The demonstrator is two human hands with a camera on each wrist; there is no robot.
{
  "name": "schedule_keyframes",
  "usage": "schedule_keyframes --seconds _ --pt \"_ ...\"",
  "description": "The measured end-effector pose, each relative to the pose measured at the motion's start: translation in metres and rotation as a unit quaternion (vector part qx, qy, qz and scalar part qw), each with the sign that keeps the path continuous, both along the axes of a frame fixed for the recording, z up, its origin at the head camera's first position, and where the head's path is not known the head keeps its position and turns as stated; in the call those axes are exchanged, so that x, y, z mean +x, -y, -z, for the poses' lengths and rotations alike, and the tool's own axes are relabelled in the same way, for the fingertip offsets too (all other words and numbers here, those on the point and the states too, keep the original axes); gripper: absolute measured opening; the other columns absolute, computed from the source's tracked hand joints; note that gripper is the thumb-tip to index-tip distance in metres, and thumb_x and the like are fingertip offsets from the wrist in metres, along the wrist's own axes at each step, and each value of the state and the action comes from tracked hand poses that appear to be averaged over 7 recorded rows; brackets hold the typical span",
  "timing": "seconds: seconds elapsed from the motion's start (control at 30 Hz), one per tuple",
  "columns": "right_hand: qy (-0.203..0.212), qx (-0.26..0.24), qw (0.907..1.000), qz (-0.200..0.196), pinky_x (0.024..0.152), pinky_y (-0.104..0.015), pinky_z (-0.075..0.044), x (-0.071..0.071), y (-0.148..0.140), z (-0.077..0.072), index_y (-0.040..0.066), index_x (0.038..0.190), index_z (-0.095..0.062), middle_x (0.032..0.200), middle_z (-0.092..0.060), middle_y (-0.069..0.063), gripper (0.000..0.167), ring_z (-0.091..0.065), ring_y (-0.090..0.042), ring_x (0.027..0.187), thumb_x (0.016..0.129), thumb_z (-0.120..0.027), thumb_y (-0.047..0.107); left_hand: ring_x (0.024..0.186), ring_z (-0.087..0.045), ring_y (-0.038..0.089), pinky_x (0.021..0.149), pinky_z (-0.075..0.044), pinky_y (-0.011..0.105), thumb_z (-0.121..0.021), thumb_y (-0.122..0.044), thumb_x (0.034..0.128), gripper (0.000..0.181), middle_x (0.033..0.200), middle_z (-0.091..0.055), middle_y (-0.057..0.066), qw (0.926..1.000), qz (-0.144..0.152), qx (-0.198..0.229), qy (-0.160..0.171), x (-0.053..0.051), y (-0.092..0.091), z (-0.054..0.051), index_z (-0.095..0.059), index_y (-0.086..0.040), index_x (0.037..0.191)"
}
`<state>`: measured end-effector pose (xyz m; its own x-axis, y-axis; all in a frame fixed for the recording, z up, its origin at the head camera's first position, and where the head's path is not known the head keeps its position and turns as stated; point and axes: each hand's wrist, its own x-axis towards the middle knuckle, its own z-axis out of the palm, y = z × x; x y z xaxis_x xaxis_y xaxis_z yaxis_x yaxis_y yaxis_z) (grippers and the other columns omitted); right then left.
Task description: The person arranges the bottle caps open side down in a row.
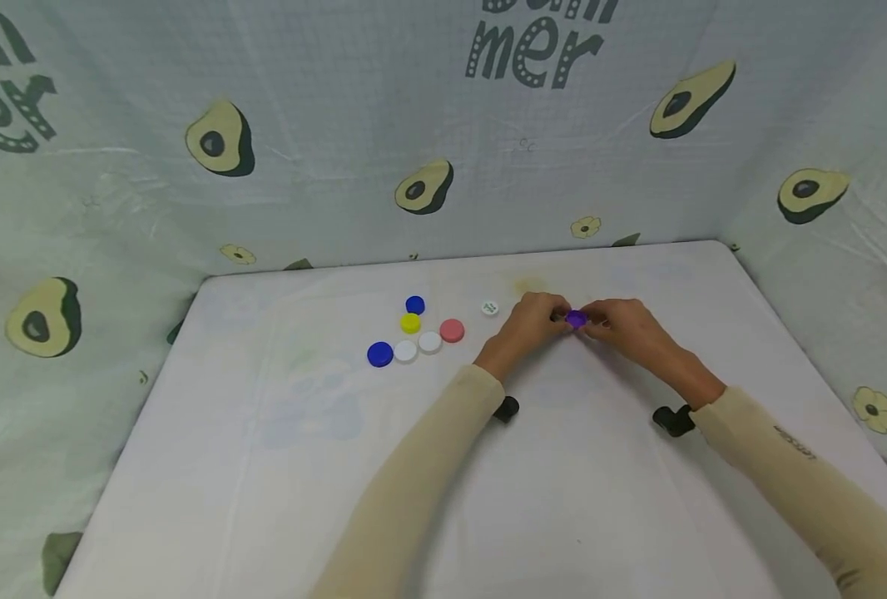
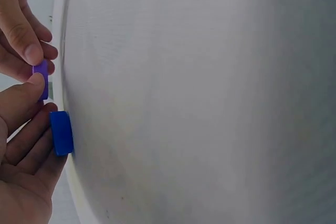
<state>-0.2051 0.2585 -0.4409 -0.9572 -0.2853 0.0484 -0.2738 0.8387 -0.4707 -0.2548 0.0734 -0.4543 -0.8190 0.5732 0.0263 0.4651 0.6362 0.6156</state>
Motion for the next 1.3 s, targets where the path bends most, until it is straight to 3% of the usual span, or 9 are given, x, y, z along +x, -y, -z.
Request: schedule_keyframes --seconds 0.37,0.7,1.0,1.3 --pt "-0.006 0.010 0.9998 -0.017 0.082 -0.050 -0.058 -0.006 -0.002 0.004 -0.008 0.119 -0.068 0.105 -0.073 -0.022 0.030 -0.070 -0.035 0.097 0.095 -0.071 0.008 0.090 -0.059 0.009 0.076 -0.046 0.017 -0.076 -0.019 0.0936 0.026 0.102 -0.070 0.001 0.9998 -0.004 -0.003 -0.019 -0.001 -0.002 0.004 -0.075 -0.008 0.117" --pt "0.006 0.010 0.9998 -0.016 0.084 -0.050 -0.058 -0.009 -0.002 0.007 -0.009 0.119 -0.069 0.106 -0.073 -0.022 0.030 -0.070 -0.035 0.097 0.095 -0.072 0.009 0.089 -0.059 0.008 0.076 -0.048 0.018 -0.077 -0.017 0.0925 0.027 0.103 -0.070 0.002 1.0000 -0.006 -0.008 0.001 -0.005 -0.003 0.006 -0.076 -0.007 0.118" --pt "0.018 0.008 0.9994 -0.028 0.086 -0.052 -0.056 -0.010 -0.002 0.004 -0.009 0.117 -0.069 0.107 -0.071 -0.021 0.031 -0.067 -0.036 0.100 0.094 -0.073 0.011 0.091 -0.057 0.010 0.077 -0.047 0.018 -0.080 -0.017 0.0898 0.032 0.103 -0.068 0.003 1.0000 0.000 -0.007 -0.005 -0.004 -0.003 0.006 -0.075 -0.006 0.119" --pt "0.026 0.004 0.9989 -0.040 0.090 -0.054 -0.053 -0.013 -0.005 0.007 -0.007 0.119 -0.069 0.113 -0.069 -0.022 0.032 -0.064 -0.037 0.105 0.093 -0.075 0.010 0.097 -0.060 0.011 0.081 -0.048 0.018 -0.079 -0.019 0.0910 0.035 0.109 -0.068 0.003 0.9992 -0.004 -0.040 -0.007 -0.003 -0.005 0.008 -0.073 -0.007 0.123"
